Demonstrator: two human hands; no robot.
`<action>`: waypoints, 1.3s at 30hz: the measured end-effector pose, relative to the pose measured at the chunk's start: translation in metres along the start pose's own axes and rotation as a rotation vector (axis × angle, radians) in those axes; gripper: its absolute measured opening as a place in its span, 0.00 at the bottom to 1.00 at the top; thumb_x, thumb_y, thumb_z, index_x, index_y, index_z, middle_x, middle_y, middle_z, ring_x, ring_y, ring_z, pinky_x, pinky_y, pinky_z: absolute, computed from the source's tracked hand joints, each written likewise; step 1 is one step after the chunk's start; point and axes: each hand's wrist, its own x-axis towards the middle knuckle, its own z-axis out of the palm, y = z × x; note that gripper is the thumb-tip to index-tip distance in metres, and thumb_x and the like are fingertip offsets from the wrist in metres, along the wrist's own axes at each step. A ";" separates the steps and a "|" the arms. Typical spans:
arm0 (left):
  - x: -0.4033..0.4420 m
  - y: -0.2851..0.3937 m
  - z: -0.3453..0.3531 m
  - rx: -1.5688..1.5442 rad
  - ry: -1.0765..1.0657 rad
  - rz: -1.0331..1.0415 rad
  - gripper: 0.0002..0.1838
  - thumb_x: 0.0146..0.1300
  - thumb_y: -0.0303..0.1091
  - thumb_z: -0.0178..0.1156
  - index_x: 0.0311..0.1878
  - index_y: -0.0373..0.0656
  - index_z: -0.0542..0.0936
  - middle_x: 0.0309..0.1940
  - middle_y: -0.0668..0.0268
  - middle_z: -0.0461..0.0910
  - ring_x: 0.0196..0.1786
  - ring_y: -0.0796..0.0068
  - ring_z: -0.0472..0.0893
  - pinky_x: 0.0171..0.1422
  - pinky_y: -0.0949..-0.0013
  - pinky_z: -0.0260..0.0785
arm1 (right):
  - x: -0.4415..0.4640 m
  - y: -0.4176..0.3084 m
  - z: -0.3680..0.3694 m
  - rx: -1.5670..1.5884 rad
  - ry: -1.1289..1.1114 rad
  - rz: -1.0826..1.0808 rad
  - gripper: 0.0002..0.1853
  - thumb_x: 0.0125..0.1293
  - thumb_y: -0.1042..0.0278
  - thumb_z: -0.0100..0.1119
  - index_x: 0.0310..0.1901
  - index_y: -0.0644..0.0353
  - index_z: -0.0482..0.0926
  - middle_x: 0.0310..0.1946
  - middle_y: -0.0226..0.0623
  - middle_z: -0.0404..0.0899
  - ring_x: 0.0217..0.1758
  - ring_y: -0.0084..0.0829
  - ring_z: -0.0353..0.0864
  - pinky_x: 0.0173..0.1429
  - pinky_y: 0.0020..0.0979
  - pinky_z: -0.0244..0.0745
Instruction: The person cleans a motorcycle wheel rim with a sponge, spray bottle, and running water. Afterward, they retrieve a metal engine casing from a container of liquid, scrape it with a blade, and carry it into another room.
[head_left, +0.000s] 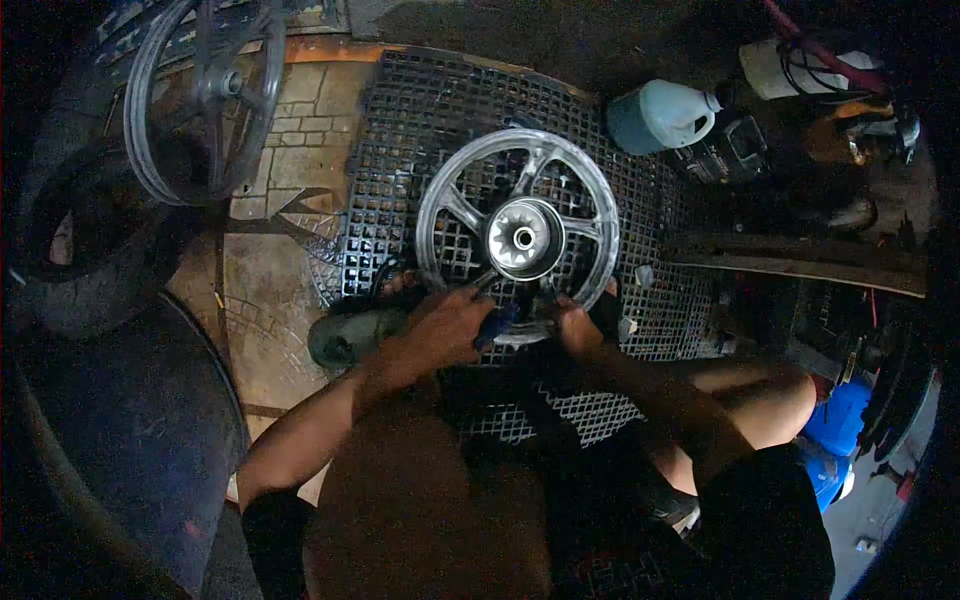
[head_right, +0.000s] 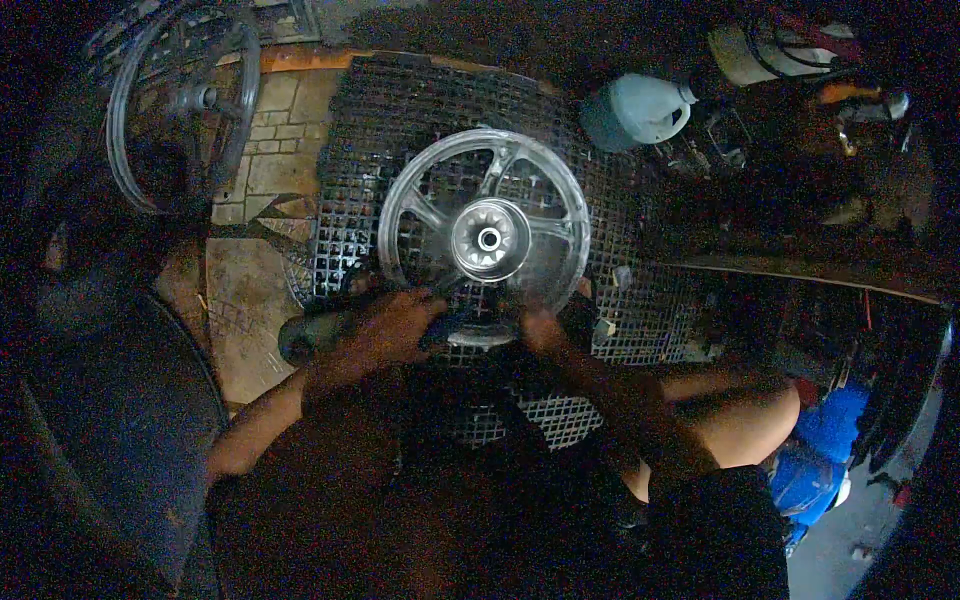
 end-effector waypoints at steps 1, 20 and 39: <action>0.000 0.001 -0.002 -0.010 0.001 0.010 0.26 0.49 0.38 0.70 0.51 0.39 0.75 0.49 0.51 0.75 0.55 0.52 0.75 0.60 0.54 0.70 | 0.003 -0.005 -0.012 -0.082 -0.081 -0.022 0.15 0.67 0.70 0.44 0.52 0.60 0.76 0.45 0.48 0.77 0.47 0.47 0.78 0.52 0.39 0.74; 0.015 0.022 -0.019 -0.082 0.176 0.017 0.30 0.48 0.38 0.70 0.54 0.36 0.73 0.54 0.48 0.71 0.56 0.51 0.74 0.62 0.55 0.69 | 0.010 0.082 -0.083 -0.439 -0.420 -0.093 0.19 0.69 0.62 0.46 0.57 0.61 0.72 0.54 0.53 0.71 0.60 0.54 0.68 0.62 0.46 0.68; 0.016 0.016 -0.010 -0.057 0.223 -0.004 0.33 0.50 0.40 0.69 0.58 0.37 0.71 0.55 0.50 0.70 0.57 0.49 0.73 0.61 0.54 0.69 | 0.045 0.023 -0.158 -0.651 -0.381 -0.135 0.23 0.67 0.56 0.51 0.60 0.58 0.68 0.59 0.55 0.66 0.60 0.55 0.70 0.60 0.45 0.71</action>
